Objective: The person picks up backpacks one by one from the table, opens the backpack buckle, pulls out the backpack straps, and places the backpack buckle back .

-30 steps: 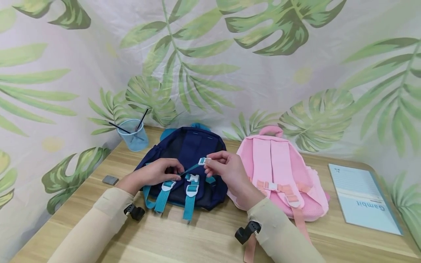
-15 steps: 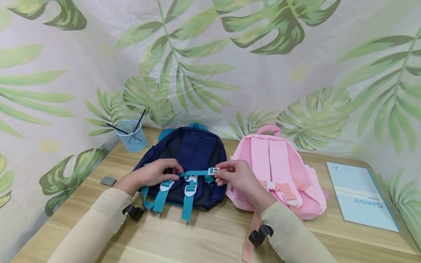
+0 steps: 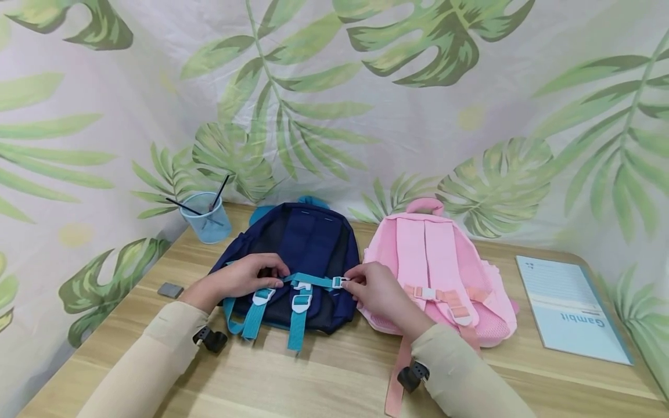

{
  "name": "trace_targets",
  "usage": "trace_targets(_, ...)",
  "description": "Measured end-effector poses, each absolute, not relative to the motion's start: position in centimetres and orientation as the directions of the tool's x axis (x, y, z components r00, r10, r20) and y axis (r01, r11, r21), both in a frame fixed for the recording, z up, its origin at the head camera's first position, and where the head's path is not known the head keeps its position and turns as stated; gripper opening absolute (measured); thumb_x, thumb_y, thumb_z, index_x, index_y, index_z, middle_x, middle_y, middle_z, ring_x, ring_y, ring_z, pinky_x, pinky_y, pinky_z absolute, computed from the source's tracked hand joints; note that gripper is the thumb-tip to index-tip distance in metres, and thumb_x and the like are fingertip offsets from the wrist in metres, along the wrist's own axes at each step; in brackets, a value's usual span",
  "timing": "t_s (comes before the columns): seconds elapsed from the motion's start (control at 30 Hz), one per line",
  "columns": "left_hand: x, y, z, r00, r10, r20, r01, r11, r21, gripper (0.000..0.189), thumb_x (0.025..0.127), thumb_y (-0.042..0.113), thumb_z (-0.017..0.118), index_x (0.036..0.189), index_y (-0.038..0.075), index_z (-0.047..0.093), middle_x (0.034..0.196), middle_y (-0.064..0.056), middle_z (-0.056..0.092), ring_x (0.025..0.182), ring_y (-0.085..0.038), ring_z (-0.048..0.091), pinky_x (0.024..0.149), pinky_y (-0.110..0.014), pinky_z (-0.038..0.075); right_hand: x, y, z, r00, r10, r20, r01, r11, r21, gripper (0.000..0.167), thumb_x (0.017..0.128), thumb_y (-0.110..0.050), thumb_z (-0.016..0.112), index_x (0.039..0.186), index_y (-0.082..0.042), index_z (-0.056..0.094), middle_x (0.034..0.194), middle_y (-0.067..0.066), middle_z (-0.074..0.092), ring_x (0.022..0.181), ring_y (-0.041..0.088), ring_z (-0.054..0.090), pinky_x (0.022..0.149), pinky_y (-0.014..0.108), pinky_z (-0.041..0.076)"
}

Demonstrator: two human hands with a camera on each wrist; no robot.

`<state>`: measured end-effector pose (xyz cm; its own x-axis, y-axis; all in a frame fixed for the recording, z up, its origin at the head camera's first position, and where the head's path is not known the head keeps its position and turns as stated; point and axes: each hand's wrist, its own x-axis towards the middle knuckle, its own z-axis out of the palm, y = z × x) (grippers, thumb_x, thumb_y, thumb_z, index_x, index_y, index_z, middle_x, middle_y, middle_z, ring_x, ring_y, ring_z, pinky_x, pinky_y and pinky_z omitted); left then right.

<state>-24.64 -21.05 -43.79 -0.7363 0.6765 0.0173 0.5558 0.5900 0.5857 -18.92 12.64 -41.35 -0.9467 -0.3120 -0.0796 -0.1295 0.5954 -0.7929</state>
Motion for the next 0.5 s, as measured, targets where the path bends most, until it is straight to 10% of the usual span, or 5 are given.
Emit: trace_targets(0.5,-24.5,-20.7,-42.6,-0.755,0.656,-0.021,0.537,0.635,0.555,0.02,0.109,0.023,0.067,0.126,0.017,0.076,0.123,0.002,0.075,0.116,-0.02,0.07,0.102,-0.044,0.057,-18.1,13.2,-40.4,-0.942,-0.334,-0.037,-0.21,0.67,-0.712,0.029,0.105,-0.012,0.07,0.127,0.005,0.074,0.088,0.005,0.075,0.062,0.007,0.067,0.067,0.024,0.057)
